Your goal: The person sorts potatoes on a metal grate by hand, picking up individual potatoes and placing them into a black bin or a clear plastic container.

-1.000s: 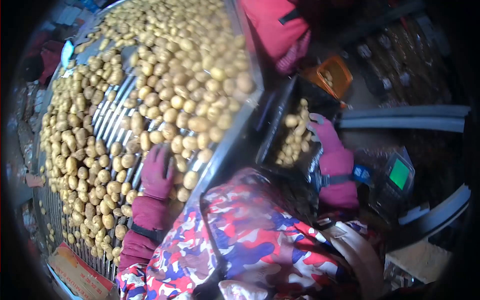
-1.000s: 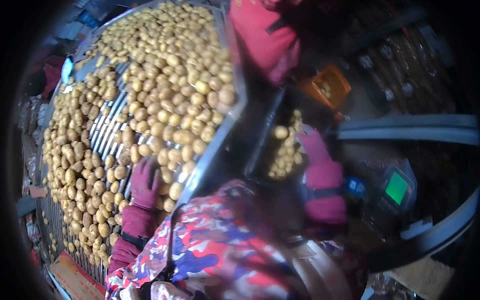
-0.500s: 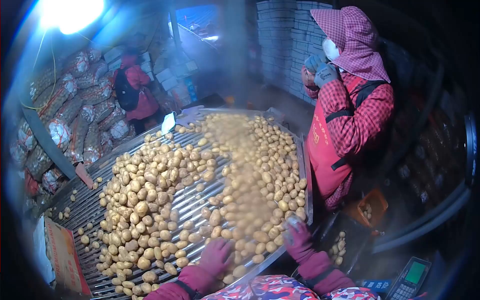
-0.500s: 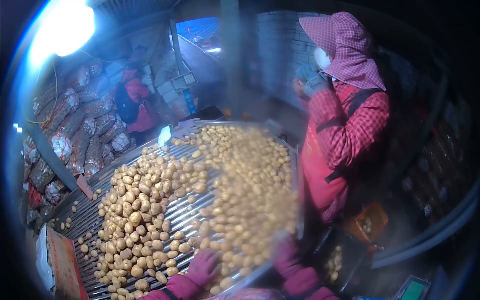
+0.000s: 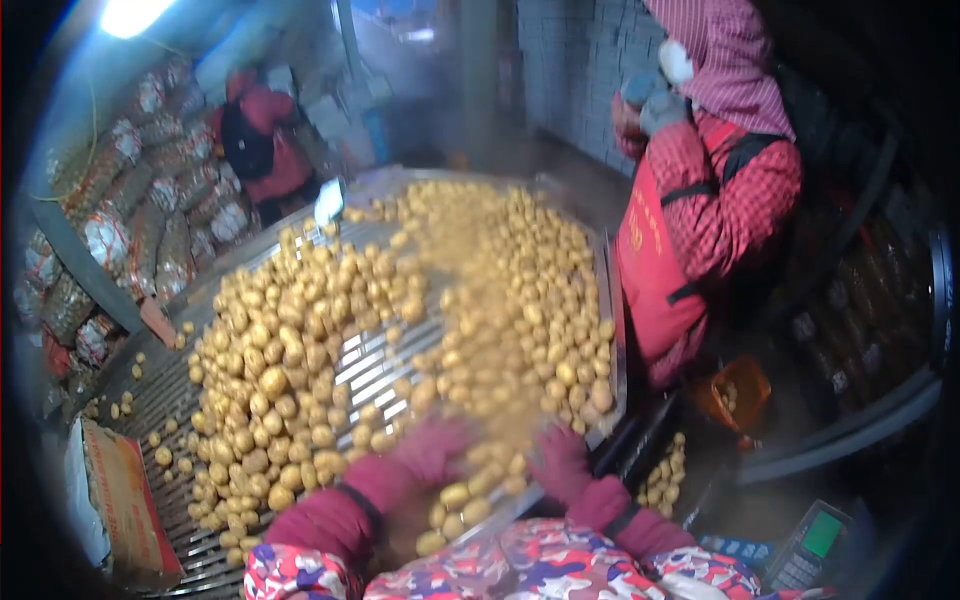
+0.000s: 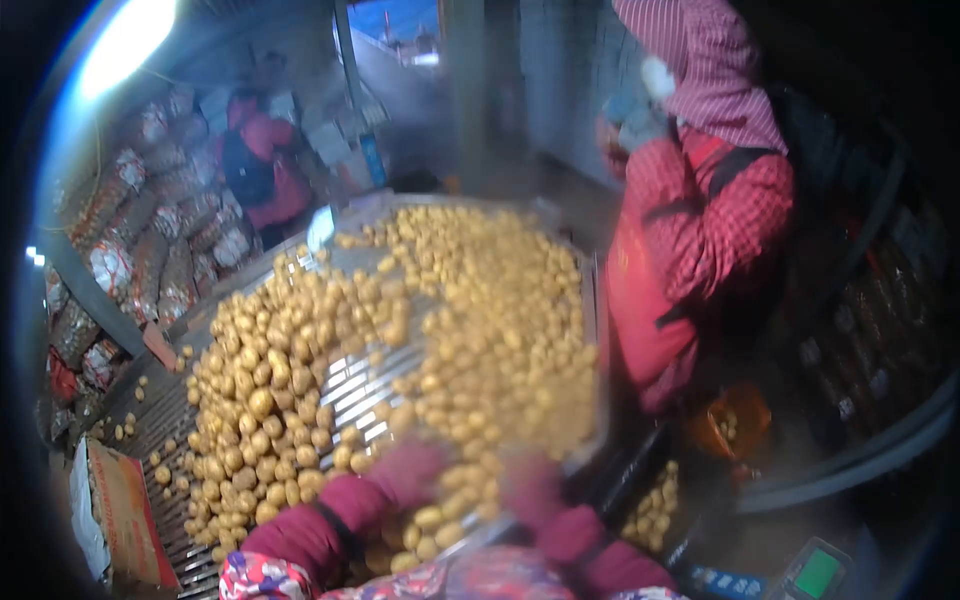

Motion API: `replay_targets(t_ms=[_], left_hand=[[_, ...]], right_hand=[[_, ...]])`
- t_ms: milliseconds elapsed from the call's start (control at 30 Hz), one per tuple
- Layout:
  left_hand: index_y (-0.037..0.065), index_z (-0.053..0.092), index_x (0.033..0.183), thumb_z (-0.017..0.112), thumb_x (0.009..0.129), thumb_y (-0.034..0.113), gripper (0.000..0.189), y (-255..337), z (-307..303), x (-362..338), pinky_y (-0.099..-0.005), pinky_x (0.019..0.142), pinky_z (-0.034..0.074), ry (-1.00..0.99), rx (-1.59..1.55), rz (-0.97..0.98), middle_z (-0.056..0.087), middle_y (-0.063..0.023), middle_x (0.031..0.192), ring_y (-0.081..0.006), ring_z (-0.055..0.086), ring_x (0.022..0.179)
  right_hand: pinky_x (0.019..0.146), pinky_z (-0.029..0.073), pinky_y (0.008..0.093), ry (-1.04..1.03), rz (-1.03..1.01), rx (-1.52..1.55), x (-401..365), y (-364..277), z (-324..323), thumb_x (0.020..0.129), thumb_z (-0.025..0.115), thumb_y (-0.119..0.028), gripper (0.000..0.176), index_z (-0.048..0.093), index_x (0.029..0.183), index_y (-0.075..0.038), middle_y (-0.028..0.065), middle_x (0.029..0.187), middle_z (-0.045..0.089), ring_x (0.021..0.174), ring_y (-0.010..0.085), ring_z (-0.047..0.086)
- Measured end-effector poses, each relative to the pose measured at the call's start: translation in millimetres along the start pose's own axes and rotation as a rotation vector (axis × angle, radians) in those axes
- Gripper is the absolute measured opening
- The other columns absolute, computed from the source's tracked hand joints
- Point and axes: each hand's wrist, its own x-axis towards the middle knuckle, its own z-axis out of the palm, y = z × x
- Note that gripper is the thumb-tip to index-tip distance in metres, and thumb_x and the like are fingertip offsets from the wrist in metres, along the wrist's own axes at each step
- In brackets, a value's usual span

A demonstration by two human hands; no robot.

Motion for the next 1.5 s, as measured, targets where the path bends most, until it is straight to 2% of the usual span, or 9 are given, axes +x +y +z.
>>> replay_targets(t_ms=[33,67,100,133,233,433,800,1133,1500], left_hand=[[0.015,0.067,0.125,0.066,0.087,0.043,0.047,3,-35,24,-0.0464,0.1,0.048,-0.334,0.104,-0.212,0.065,-0.0126,0.123,-0.0356,0.06,0.116],[0.013,0.068,0.118,0.07,0.083,0.041,0.045,-31,-21,9,-0.0465,0.09,0.051,0.019,-0.092,-0.037,0.067,-0.0146,0.11,-0.0363,0.063,0.104],[0.013,0.067,0.119,0.071,0.082,0.037,0.045,-16,-48,16,-0.0466,0.089,0.051,-0.274,-0.005,-0.514,0.066,-0.0139,0.113,-0.0353,0.062,0.104],[0.013,0.064,0.127,0.071,0.083,0.038,0.051,-37,-43,-13,-0.0481,0.094,0.048,0.111,0.058,-0.315,0.065,-0.0142,0.118,-0.0368,0.06,0.107],[0.015,0.039,0.153,0.061,0.092,0.046,0.072,-79,-50,-83,-0.0515,0.126,0.012,0.001,0.427,-0.62,0.042,-0.0139,0.155,-0.0365,0.027,0.15],[0.016,0.03,0.16,0.045,0.101,0.047,0.068,-83,-53,-144,-0.0558,0.126,0.005,-0.161,0.647,-1.093,0.031,-0.0133,0.165,-0.0304,0.022,0.155],[0.01,0.043,0.151,0.059,0.093,0.05,0.072,6,-45,-53,-0.0541,0.124,0.017,0.117,-0.11,-0.464,0.042,-0.0197,0.155,-0.0412,0.03,0.148],[0.008,0.05,0.146,0.058,0.095,0.034,0.058,-35,-93,-256,-0.0534,0.123,0.022,-0.017,0.59,-0.772,0.049,-0.0178,0.15,-0.0396,0.035,0.145],[0.007,0.051,0.145,0.059,0.095,0.037,0.059,-29,-70,-242,-0.0561,0.122,0.021,0.055,0.45,-0.945,0.05,-0.0179,0.149,-0.0373,0.039,0.143]], right_hand=[[0.109,0.04,0.0517,0.242,-0.166,0.133,-5,17,20,0.08,0.076,-0.037,0.061,0.062,0.134,-0.012,0.0203,0.131,0.059,0.13,0.041,0.049],[0.109,0.04,0.0517,0.241,-0.167,0.089,-6,19,23,0.081,0.075,-0.036,0.059,0.063,0.133,-0.012,0.0203,0.131,0.059,0.13,0.0411,0.05],[0.109,0.04,0.0517,0.241,-0.168,0.045,-7,21,26,0.081,0.075,-0.035,0.056,0.064,0.131,-0.012,0.0203,0.13,0.059,0.13,0.0413,0.05],[0.108,0.041,0.0517,0.24,-0.17,0.001,-9,23,29,0.081,0.075,-0.034,0.054,0.065,0.13,-0.012,0.0203,0.129,0.06,0.13,0.0414,0.05],[0.104,0.042,0.0522,0.259,-0.169,0.028,-4,9,6,0.081,0.075,-0.033,0.05,0.066,0.126,-0.012,0.0184,0.124,0.061,0.129,0.04,0.051],[0.103,0.043,0.0517,0.221,-0.095,-0.001,-2,1,2,0.081,0.076,-0.03,0.049,0.067,0.125,-0.012,0.0169,0.124,0.061,0.131,0.0387,0.05],[0.102,0.044,0.0524,0.277,-0.162,0.039,-3,4,0,0.08,0.076,-0.028,0.048,0.068,0.124,-0.011,0.0176,0.122,0.062,0.13,0.0403,0.051],[0.097,0.051,0.046,-0.008,-0.278,0.085,32,7,-43,0.084,0.074,-0.027,0.037,0.069,0.119,-0.013,0.014,0.121,0.065,0.118,0.0362,0.06],[0.089,0.053,0.0435,-0.072,-0.589,0.072,191,-151,-54,0.089,0.067,-0.024,0.027,0.067,0.116,-0.018,0.0093,0.115,0.067,0.105,0.0324,0.065]])
